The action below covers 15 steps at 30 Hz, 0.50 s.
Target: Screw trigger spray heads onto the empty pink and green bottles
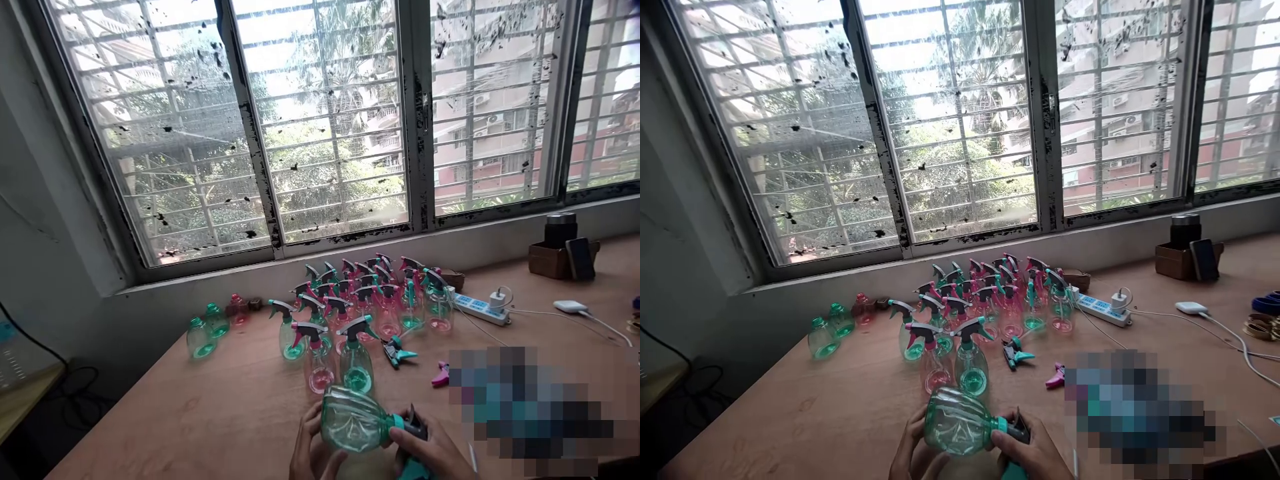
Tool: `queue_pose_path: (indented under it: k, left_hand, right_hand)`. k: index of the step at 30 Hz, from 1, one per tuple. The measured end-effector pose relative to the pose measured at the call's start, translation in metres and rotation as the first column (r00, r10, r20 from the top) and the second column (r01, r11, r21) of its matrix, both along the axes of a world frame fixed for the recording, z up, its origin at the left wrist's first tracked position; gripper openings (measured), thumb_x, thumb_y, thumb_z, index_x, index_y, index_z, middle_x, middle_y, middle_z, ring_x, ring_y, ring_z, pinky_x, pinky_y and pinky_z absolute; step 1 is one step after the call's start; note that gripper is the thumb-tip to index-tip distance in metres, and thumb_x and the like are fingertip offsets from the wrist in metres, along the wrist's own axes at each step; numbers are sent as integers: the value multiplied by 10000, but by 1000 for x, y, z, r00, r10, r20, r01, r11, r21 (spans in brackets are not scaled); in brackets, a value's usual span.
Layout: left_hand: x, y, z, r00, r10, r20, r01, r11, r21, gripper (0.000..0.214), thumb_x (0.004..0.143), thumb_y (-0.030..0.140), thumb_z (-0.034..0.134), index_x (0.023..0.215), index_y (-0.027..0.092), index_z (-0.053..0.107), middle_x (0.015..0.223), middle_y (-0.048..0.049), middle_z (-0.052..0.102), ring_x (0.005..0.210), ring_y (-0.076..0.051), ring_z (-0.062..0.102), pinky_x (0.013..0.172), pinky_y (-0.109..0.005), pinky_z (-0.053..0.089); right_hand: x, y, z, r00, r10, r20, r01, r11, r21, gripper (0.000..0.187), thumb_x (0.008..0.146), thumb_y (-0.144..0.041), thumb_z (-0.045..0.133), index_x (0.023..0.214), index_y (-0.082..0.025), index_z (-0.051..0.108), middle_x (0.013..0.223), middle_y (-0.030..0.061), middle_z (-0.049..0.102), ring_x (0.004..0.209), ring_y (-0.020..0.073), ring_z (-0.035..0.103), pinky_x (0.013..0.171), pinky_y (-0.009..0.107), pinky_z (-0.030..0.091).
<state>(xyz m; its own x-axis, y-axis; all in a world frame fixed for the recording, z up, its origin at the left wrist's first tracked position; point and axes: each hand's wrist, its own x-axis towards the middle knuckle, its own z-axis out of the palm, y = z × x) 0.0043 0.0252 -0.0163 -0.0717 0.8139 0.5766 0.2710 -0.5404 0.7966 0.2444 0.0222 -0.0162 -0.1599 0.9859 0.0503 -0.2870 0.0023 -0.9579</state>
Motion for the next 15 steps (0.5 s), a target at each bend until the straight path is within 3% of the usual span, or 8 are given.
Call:
queue_pose_path:
  k: [4, 7, 9, 11, 13, 15]
  left_hand:
    - [2, -3, -7, 995, 34, -98, -10, 971, 237, 353, 925, 434, 646, 1225, 247, 653, 1322, -132, 665, 1272, -313, 616, 1059, -448, 522]
    - [4, -8, -11, 988, 64, -143, -5, 924, 382, 301, 1003, 385, 519, 1269, 273, 607, 1331, -127, 661, 1230, -277, 649, 1000, -438, 564]
    - [5, -13, -9, 986, 81, -145, -14, 909, 417, 299, 1013, 360, 503, 1292, 296, 586, 1347, -119, 654, 1230, -270, 648, 1001, -453, 562]
    - [6, -18, -2, 993, 47, -110, -3, 930, 367, 316, 999, 371, 529, 1306, 323, 584, 1400, -114, 625, 1286, -295, 612, 1050, -508, 522]
    - [5, -23, 6, 998, -63, -23, 66, 982, 176, 345, 968, 450, 563, 1298, 359, 607, 1426, -91, 614, 1337, -327, 570, 1079, -541, 497]
    - [3, -26, 15, 985, -152, 83, 156, 987, -48, 402, 936, 558, 560, 1285, 371, 632, 1375, -73, 659, 1328, -344, 580, 1050, -521, 532]
  right_hand:
    - [4, -8, 9, 997, 77, 6, -76, 988, -133, 538, 695, -640, 805, 771, -131, 646, 688, 78, 772, 481, 152, 693, 455, 187, 450]
    - [8, -15, 16, 987, 150, -59, -161, 934, -319, 527, 749, -615, 773, 646, -106, 686, 566, 47, 710, 419, 66, 595, 401, 125, 366]
    - [9, -19, 19, 981, 168, -98, -193, 913, -360, 531, 765, -607, 763, 609, -105, 686, 537, 37, 685, 408, 47, 558, 396, 113, 354]
    - [9, -23, 23, 983, 161, -84, -179, 938, -298, 542, 740, -641, 770, 661, -110, 692, 573, 46, 708, 438, 72, 601, 427, 128, 395]
    - [8, -28, 27, 995, 96, 8, -93, 982, -167, 557, 701, -674, 782, 789, -129, 707, 648, 60, 749, 504, 139, 672, 490, 182, 476]
    - [6, -34, 31, 975, -68, 212, 64, 998, 24, 527, 677, -649, 810, 892, -173, 738, 754, 73, 790, 646, 223, 731, 601, 259, 553]
